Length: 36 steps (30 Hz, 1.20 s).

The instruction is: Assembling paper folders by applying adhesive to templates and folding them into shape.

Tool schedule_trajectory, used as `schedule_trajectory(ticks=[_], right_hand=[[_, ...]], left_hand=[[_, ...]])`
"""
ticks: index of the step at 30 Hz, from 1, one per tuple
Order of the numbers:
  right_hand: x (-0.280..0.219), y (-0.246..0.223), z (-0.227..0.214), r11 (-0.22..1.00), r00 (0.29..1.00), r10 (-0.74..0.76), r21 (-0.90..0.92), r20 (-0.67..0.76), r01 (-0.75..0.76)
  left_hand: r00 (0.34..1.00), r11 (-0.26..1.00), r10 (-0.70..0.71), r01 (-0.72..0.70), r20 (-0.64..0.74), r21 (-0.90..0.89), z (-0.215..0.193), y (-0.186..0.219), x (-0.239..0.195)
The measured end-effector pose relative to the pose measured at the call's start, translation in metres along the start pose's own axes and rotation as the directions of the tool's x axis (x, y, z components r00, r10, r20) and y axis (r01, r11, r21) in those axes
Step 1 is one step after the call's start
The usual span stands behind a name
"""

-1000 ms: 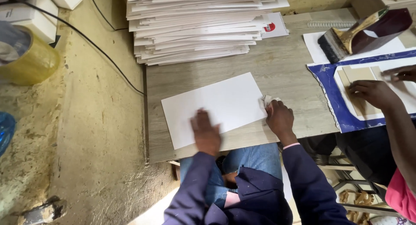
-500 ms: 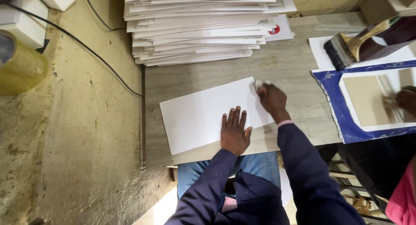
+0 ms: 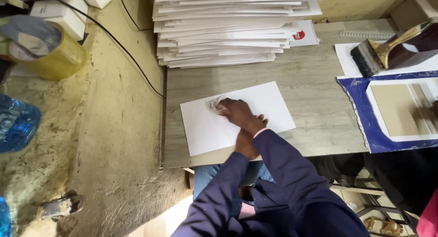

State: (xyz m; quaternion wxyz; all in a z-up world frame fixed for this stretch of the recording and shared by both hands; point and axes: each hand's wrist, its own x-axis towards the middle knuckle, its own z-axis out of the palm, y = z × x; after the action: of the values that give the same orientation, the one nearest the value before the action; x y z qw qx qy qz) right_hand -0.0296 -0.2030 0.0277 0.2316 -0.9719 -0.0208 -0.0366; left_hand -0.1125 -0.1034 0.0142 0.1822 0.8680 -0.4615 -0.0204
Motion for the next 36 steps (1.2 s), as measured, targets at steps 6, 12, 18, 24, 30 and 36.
schedule_trajectory(ticks=[6,12,18,24,30,36], right_hand=[[-0.085,0.058,-0.070,0.936,0.952,0.306,-0.178,-0.019,-0.304],[-0.132,0.007,-0.035,0.923,0.954,0.300,-0.252,0.001,-0.290],[-0.045,0.050,-0.012,0.895,0.946,0.297,-0.306,-0.132,-0.324],[0.028,0.073,-0.017,0.911,0.935,0.320,-0.223,-0.150,-0.347],[-0.070,-0.025,-0.022,0.940,0.956,0.294,-0.172,-0.029,-0.294],[-0.110,-0.043,-0.019,0.926,0.945,0.328,-0.193,-0.015,-0.325]], left_hand=[[0.994,0.995,-0.090,0.093,-0.060,0.039,-0.028,-0.134,-0.035],[0.962,0.965,-0.248,0.235,0.117,0.114,-0.050,-0.123,-0.034],[0.977,0.980,-0.196,0.191,0.087,0.060,-0.058,-0.125,-0.034],[0.971,0.973,-0.225,0.220,0.081,0.064,-0.058,-0.120,-0.037],[0.969,0.971,-0.235,0.231,0.076,0.056,-0.058,-0.121,-0.037],[0.970,0.975,-0.224,0.223,0.095,0.025,-0.063,-0.120,-0.034]])
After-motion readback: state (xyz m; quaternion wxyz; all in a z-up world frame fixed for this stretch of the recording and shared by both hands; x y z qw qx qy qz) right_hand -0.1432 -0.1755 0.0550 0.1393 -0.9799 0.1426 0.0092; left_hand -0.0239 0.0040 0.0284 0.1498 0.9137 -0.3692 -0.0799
